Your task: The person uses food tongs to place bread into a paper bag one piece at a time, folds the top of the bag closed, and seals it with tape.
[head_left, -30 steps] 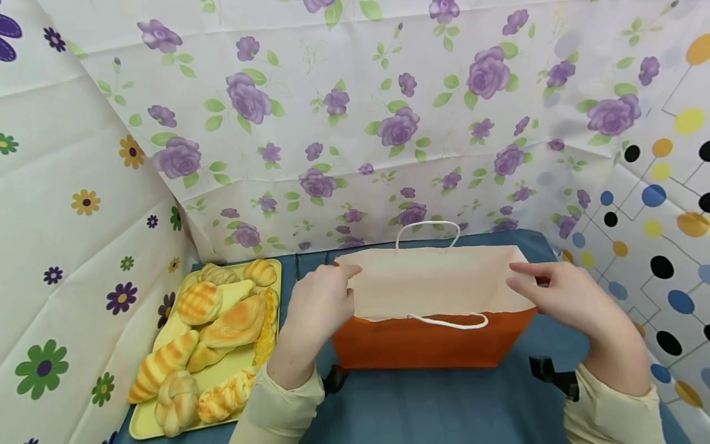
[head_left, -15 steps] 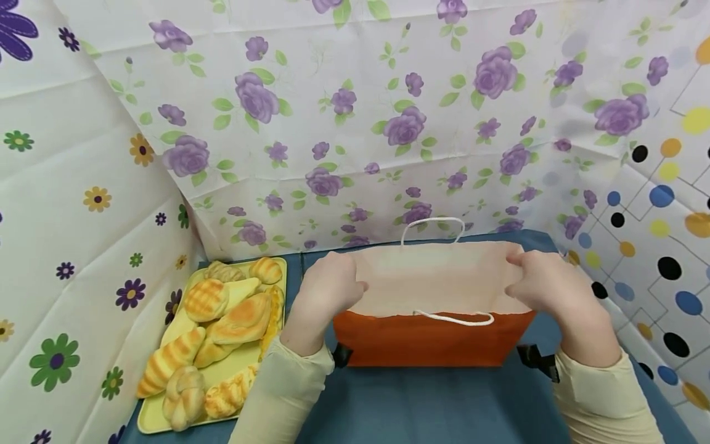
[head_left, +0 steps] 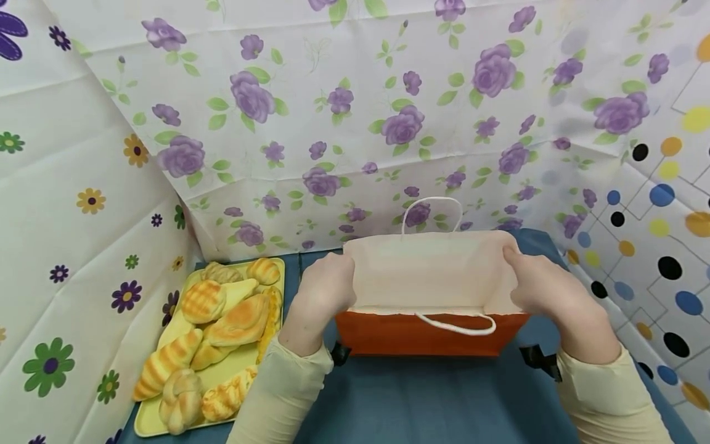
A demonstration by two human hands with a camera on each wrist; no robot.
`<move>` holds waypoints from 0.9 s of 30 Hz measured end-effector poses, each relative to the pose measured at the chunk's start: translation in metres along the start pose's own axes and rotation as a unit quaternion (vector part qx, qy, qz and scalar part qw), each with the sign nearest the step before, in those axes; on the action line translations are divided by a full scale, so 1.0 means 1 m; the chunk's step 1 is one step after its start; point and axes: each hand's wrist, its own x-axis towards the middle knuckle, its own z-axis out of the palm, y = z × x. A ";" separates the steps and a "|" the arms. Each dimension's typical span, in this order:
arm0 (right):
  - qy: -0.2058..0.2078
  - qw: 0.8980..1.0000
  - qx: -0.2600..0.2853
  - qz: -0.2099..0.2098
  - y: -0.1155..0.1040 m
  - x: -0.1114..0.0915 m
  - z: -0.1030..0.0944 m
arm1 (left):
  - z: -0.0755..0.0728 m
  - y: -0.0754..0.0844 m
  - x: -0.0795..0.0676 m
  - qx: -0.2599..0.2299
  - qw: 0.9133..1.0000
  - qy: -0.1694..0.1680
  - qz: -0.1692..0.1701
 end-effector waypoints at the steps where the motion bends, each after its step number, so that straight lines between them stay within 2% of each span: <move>1: -0.002 1.000 0.007 0.003 0.000 0.001 0.000 | 0.000 0.000 0.000 0.000 1.000 -0.003 0.002; 12: -0.003 0.999 0.033 -0.014 0.000 0.006 -0.002 | 0.003 0.002 -0.007 -0.014 0.999 -0.028 0.010; 18: -0.021 0.997 0.077 -0.010 -0.001 0.005 -0.002 | 0.003 0.002 -0.009 -0.017 0.999 -0.033 0.019; 27: 0.007 0.996 0.066 -0.060 0.001 0.007 0.000 | 0.002 0.000 -0.014 -0.022 0.999 -0.024 0.035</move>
